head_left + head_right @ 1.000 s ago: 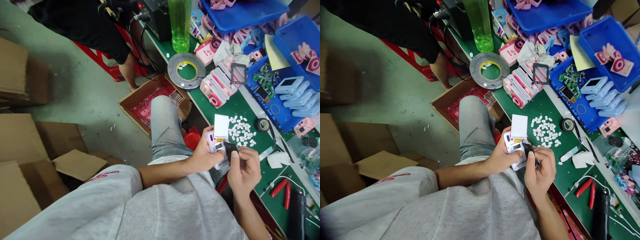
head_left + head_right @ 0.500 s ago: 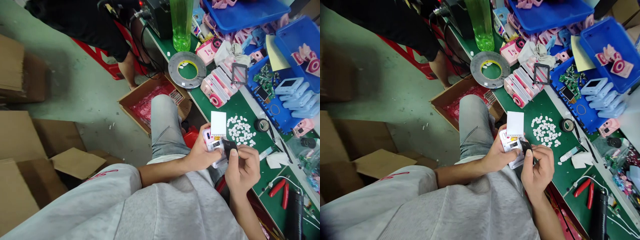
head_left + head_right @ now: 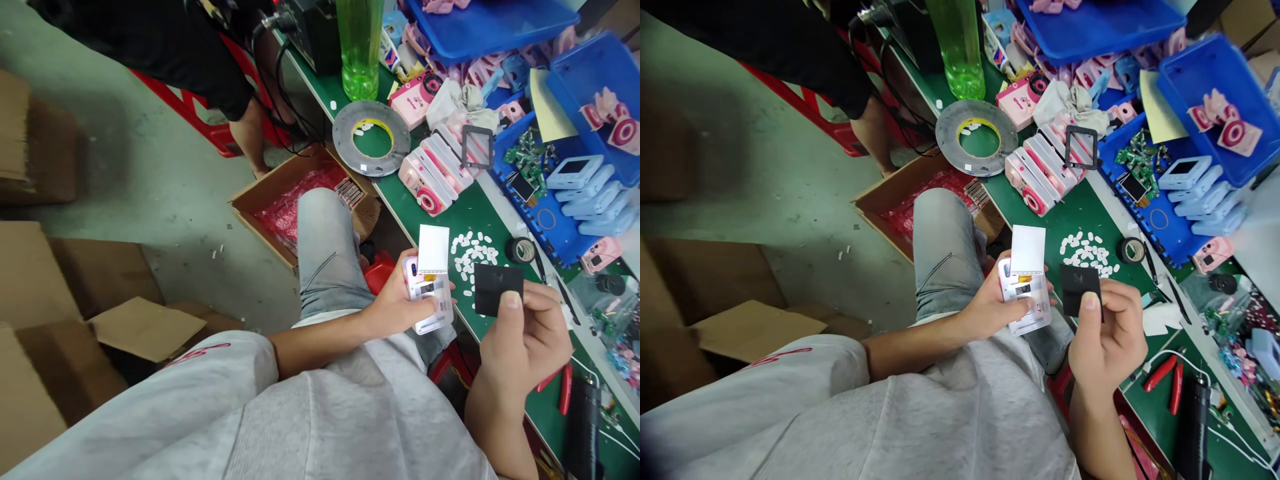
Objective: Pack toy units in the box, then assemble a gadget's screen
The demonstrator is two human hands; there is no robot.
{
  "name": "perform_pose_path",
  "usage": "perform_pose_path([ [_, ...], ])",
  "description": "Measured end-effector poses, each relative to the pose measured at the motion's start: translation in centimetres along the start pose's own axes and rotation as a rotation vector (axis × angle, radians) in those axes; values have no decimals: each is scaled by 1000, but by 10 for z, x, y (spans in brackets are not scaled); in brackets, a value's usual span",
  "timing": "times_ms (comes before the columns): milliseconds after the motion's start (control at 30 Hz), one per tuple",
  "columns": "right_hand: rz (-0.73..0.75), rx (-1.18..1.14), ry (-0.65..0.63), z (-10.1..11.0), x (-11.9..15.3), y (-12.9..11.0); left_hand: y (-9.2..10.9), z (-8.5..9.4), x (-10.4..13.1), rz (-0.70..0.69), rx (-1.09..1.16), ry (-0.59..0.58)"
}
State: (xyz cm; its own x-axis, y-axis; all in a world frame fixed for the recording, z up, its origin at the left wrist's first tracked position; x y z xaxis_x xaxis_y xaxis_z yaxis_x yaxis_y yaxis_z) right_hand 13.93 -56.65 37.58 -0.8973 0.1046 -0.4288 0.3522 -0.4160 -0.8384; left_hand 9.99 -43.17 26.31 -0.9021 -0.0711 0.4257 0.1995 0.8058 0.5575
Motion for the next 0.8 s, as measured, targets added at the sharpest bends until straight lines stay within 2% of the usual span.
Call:
perform_pose_path([
  [100,-112,-159,164,10,-13,21,-5,-2,-1,65,-2,-44],
  [167,-209,-242,159,13,-19,43,-12,-4,-3,133,-3,-77],
  [300,-321,-257,-36,14,-29,77,-29,-9,-4,276,-20,-184],
  [433,-383,-277,-272,8,-36,88,-48,-18,-1,482,-125,-295],
  [567,-439,-326,-442,5,-39,97,-57,-27,-2,580,-250,-354],
  [667,-468,-304,-476,13,-41,108,-59,-34,-8,584,-340,-379],
  [800,-505,-299,-425,28,-41,122,-55,-46,-22,531,-485,-426],
])
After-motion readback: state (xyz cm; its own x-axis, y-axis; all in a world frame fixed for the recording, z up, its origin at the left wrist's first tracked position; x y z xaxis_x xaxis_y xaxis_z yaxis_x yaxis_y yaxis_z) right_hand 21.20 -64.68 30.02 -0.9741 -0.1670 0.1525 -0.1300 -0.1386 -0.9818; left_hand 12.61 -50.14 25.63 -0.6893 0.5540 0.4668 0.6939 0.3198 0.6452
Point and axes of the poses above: each hand's wrist, its own x-axis away from the middle knuckle, its own z-axis out of the back of the hand, y = z × x, the point moved 8 cm from there along -x, towards the middle knuckle, and after that the axes turned 10 degrees about y, right-handed, at the moved point
